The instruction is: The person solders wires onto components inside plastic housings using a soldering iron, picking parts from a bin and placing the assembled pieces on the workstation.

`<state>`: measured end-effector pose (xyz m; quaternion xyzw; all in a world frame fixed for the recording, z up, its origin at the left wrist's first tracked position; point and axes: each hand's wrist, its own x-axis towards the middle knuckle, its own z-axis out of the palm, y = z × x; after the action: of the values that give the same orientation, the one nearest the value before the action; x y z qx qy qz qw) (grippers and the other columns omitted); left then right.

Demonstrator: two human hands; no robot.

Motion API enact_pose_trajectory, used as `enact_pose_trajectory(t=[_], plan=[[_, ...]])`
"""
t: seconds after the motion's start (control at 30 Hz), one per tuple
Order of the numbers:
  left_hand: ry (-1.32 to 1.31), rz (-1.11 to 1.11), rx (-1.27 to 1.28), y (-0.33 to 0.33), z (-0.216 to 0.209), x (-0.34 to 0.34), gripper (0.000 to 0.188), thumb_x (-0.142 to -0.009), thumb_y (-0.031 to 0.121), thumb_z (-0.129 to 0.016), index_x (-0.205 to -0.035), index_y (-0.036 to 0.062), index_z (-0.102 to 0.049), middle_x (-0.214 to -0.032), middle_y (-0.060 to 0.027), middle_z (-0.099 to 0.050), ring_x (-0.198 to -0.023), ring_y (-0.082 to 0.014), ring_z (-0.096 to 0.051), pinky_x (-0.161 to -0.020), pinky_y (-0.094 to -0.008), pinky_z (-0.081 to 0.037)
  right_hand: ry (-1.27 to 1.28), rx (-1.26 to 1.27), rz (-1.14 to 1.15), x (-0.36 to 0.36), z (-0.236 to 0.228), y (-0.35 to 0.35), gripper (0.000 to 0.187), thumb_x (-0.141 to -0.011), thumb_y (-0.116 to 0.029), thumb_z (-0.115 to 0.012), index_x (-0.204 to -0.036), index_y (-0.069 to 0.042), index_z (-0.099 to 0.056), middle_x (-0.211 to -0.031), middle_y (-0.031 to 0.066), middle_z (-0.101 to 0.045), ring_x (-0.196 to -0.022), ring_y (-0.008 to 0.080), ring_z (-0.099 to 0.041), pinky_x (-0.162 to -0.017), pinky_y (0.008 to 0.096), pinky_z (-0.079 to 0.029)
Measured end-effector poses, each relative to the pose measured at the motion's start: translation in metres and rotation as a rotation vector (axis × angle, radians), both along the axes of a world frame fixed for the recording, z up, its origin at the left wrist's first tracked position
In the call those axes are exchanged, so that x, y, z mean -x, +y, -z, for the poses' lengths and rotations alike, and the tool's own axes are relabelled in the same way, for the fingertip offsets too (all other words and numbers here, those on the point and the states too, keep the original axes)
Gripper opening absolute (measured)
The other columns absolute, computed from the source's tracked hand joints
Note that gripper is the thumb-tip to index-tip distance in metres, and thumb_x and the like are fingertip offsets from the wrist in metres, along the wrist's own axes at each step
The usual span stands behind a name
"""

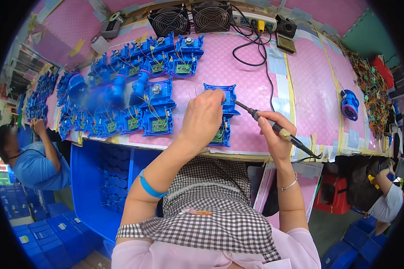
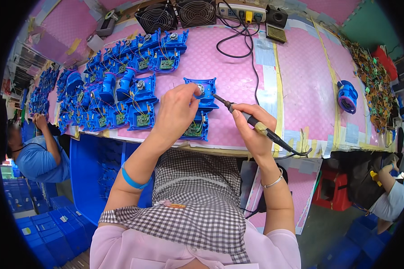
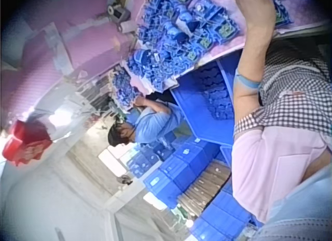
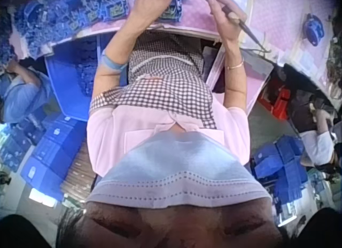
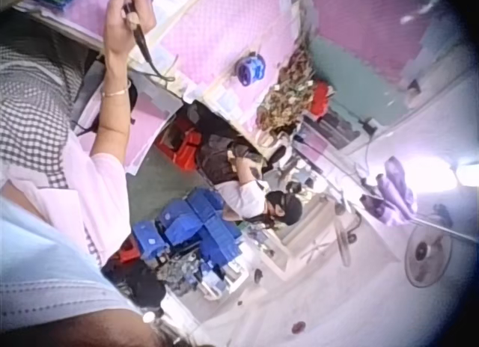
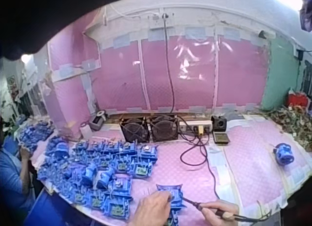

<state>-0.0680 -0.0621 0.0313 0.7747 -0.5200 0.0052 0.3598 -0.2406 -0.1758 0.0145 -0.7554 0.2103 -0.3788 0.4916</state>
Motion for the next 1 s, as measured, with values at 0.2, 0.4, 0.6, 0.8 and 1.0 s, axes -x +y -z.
enact_pose_trajectory(t=[0.2, 0.4, 0.6, 0.8, 1.0], plan=[[0.021, 0.0, -0.06, -0.012, 0.006, -0.001, 0.003, -0.079, -0.001, -0.052, -0.082, -0.0002, -0.053, -0.079, -0.0203, -0.06, -0.075, -0.0408, -0.059, -0.065, -0.0501, -0.046, 0.003, 0.069, -0.031, -0.003, 0.003, 0.001, 0.011, -0.082, 0.001, -0.065, -0.093, 0.004, -0.067, -0.082, 0.0071, -0.066, -0.063, 0.0074, -0.056, -0.056, 0.0202, -0.043], [0.022, 0.004, -0.066, -0.014, 0.007, -0.001, 0.003, -0.079, -0.001, -0.052, -0.082, -0.0006, -0.053, -0.079, -0.0198, -0.06, -0.075, -0.0406, -0.06, -0.065, -0.05, -0.046, -0.002, 0.043, -0.028, -0.004, 0.004, 0.001, 0.012, -0.082, 0.001, -0.065, -0.093, 0.003, -0.068, -0.082, 0.0073, -0.066, -0.064, 0.0071, -0.056, -0.056, 0.0203, -0.043], [0.074, -0.112, 0.154, 0.006, -0.009, -0.008, 0.008, -0.081, 0.004, -0.059, -0.085, 0.0008, -0.064, -0.082, -0.0171, -0.063, -0.073, -0.0345, -0.062, -0.065, -0.0431, -0.048, -0.011, 0.051, -0.042, -0.003, 0.004, 0.0, 0.011, -0.082, 0.001, -0.065, -0.092, 0.003, -0.068, -0.081, 0.0066, -0.066, -0.063, 0.0071, -0.055, -0.056, 0.0202, -0.043], [0.137, -0.405, 0.11, 0.042, -0.008, -0.021, 0.017, -0.082, 0.015, -0.068, -0.091, 0.0019, -0.07, -0.079, -0.0135, -0.061, -0.067, -0.025, -0.057, -0.061, -0.0342, -0.045, -0.036, -0.026, -0.002, 0.001, 0.005, -0.002, 0.011, -0.084, -0.001, -0.063, -0.093, 0.004, -0.067, -0.081, 0.0067, -0.065, -0.061, 0.0072, -0.054, -0.052, 0.0194, -0.042], [0.054, -0.329, 0.044, 0.025, 0.004, -0.015, 0.021, -0.076, 0.02, -0.075, -0.087, 0.002, -0.072, -0.072, -0.0117, -0.062, -0.064, -0.0206, -0.057, -0.057, -0.0323, -0.043, -0.011, -0.005, -0.009, -0.005, 0.009, -0.002, 0.011, -0.084, -0.003, -0.064, -0.093, 0.003, -0.067, -0.078, 0.0057, -0.065, -0.06, 0.0065, -0.054, -0.052, 0.0189, -0.041]])
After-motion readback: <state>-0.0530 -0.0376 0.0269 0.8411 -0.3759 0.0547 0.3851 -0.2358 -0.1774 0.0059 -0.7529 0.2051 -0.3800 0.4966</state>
